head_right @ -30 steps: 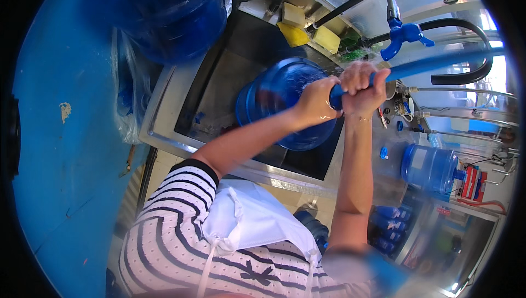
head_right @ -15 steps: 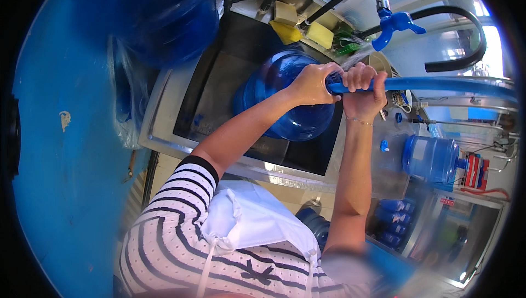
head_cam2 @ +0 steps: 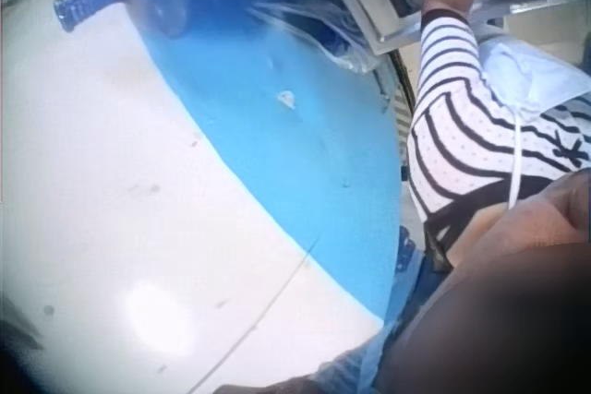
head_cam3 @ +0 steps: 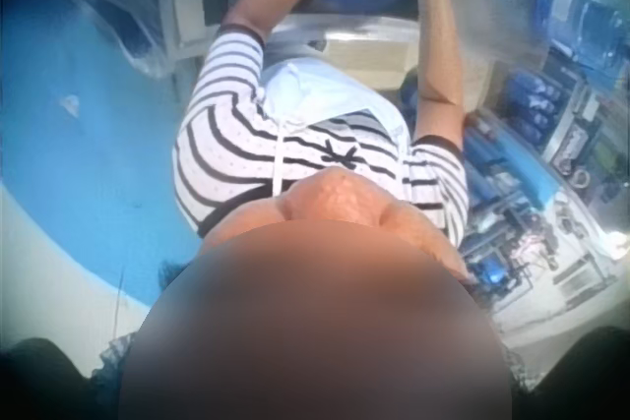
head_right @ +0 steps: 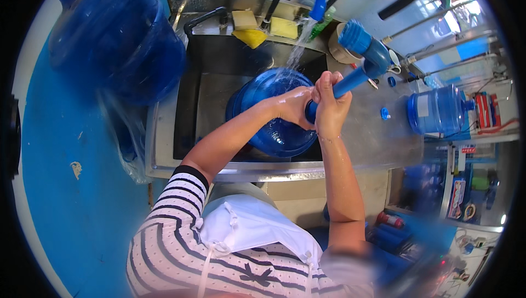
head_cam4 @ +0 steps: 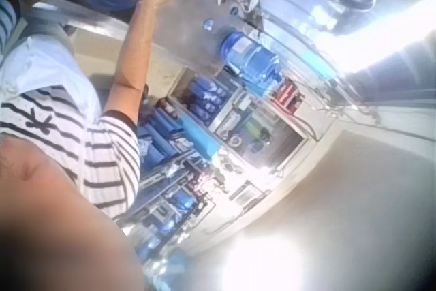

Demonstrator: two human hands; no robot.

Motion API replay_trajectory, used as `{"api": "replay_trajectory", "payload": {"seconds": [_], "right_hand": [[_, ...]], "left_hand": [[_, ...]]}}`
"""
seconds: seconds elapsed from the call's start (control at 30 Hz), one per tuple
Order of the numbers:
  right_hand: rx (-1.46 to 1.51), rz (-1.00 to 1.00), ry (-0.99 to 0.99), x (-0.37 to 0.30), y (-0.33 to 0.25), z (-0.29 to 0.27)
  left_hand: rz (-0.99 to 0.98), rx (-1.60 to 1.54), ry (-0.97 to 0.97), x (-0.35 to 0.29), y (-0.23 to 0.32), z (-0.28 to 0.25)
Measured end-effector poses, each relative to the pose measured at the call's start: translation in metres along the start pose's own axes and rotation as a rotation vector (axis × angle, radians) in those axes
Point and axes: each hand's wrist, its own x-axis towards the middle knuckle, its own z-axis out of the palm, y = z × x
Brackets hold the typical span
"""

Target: The person scrubs the inside of a large blue water jug with a long-handled brush, rinses it under a faucet, and shakes out excess water. They then place the jug on a stainless steel counter, pick up a cap, and pour a small amount of green liquid into the jug.

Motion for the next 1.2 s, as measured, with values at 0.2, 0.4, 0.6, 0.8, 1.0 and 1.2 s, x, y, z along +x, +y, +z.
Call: {"api": "replay_trajectory", "payload": {"seconds": [0.2,0.4,0.6,0.8,1.0,1.2], "right_hand": [[0.159,-0.292,-0.152,-0.051,-0.039,-0.055],[0.316,-0.378,0.181,-0.128,-0.098,-0.151],[0.608,-0.738,-0.037,-0.286,-0.255,-0.276],[0.281,-0.717,0.636,-0.326,-0.223,-0.247],[0.06,-0.638,-0.157,-0.344,-0.192,-0.274],[0.422,-0.927,-0.392,-0.401,-0.246,-0.33]], "left_hand": [[-0.123,0.105,-0.145,-0.009,0.05,0.042],[0.045,0.384,0.076,-0.002,0.123,0.129],[0.166,0.574,0.055,-0.017,0.182,0.214],[0.317,0.578,0.291,-0.021,0.22,0.306],[0.426,0.658,0.247,-0.037,0.204,0.313],[0.339,0.692,0.391,-0.039,0.198,0.344]]}}
